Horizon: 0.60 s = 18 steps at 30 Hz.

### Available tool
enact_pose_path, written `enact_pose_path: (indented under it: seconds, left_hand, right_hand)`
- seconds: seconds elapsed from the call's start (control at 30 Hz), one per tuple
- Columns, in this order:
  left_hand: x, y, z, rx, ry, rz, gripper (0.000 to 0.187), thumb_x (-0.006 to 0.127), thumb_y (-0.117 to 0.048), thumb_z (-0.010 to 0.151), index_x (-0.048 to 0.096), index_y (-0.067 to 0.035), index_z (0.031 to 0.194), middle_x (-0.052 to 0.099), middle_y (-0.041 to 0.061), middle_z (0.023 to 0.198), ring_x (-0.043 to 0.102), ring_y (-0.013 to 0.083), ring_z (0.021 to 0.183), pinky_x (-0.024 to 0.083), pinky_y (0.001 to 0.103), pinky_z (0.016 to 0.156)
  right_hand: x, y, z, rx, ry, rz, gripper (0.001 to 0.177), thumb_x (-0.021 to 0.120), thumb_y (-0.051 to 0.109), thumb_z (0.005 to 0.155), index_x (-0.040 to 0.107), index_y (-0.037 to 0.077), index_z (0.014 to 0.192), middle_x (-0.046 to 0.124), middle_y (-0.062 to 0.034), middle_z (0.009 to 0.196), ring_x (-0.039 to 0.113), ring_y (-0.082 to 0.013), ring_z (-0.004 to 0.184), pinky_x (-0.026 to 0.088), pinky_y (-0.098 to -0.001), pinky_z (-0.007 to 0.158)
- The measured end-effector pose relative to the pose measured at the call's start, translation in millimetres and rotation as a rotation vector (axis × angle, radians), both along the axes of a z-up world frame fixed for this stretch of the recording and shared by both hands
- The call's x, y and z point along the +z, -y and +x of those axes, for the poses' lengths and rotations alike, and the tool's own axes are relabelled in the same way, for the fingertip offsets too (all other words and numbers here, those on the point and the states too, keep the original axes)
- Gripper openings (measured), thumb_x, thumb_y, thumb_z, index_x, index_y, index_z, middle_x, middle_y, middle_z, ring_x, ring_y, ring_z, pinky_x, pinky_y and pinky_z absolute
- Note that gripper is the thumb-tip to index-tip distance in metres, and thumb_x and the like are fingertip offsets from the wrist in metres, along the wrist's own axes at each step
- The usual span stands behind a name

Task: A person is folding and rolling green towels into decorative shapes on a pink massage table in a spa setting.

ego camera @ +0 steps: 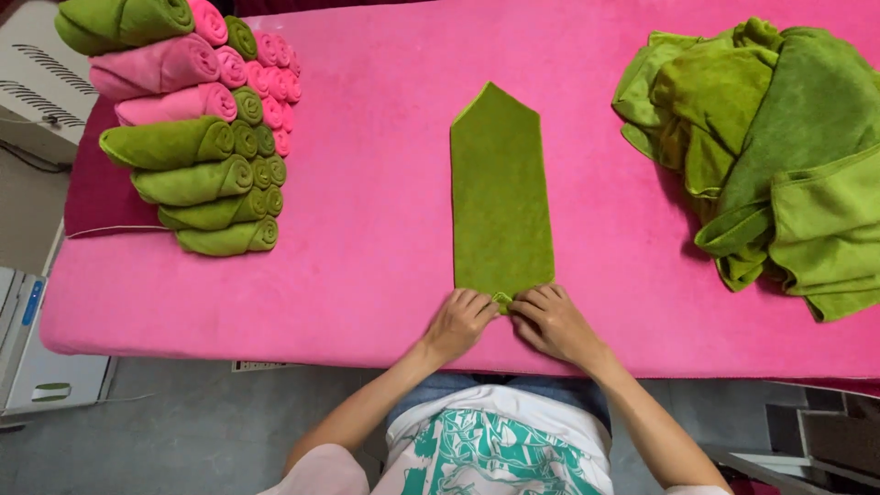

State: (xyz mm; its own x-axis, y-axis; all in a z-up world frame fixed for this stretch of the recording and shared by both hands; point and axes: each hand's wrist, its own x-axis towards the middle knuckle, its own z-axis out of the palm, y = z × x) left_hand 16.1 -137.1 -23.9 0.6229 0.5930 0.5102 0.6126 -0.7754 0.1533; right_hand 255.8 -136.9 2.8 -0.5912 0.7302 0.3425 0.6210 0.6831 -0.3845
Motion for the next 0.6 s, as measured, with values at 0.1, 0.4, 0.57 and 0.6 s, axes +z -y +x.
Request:
enact_pose_path:
  seconds: [0.1, 0.4, 0.57, 0.6]
  left_hand:
    - [-22.3, -9.8, -2.1, -0.02, 0.011, -0.171, 0.017, 0.073, -0.002, 0.085, 0.07, -0.008, 0.101, 0.062, 0.007, 0.094, 0.062, 0.0268, 0.094, 0.049, 0.04, 0.082]
    - [-4.5, -30.4, 3.9, 0.07, 0.123, -0.42, 0.02, 0.064, -0.002, 0.089, 0.058, -0.009, 0.107, 0.061, 0.011, 0.09, 0.064, 0.0352, 0.09, 0.051, 0.046, 0.077]
    - [-9.8, -11.6, 2.9, 0.046, 0.034, -0.119, 0.02, 0.068, 0.005, 0.088, 0.061, -0.007, 0.103, 0.058, 0.009, 0.094, 0.062, 0.0275, 0.091, 0.05, 0.037, 0.081]
    - [-16.2, -7.0, 3.3, 0.018, -0.006, -0.033, 0.018, 0.068, 0.006, 0.091, 0.063, -0.007, 0.103, 0.06, 0.01, 0.097, 0.064, 0.0261, 0.093, 0.051, 0.035, 0.082]
  right_hand:
    - [-1.6, -4.7, -3.6, 0.008, 0.049, 0.042, 0.013, 0.071, 0.016, 0.093, 0.075, 0.016, 0.106, 0.071, -0.0031, 0.096, 0.067, -0.022, 0.097, 0.05, -0.0427, 0.095]
    - [18.1, -28.7, -9.3, -0.014, 0.123, -0.132, 0.007, 0.07, 0.009, 0.094, 0.07, 0.015, 0.092, 0.073, -0.0035, 0.08, 0.074, -0.023, 0.081, 0.05, -0.0374, 0.078]
    - [-1.2, -22.7, -7.5, -0.061, 0.097, -0.036, 0.005, 0.07, 0.011, 0.095, 0.073, 0.015, 0.094, 0.07, -0.006, 0.09, 0.07, -0.0245, 0.087, 0.052, -0.0361, 0.075]
    - [-2.1, -20.2, -7.7, -0.069, 0.071, 0.022, 0.007, 0.069, 0.012, 0.097, 0.074, 0.016, 0.096, 0.068, -0.0036, 0.092, 0.069, -0.0216, 0.088, 0.052, -0.0332, 0.075]
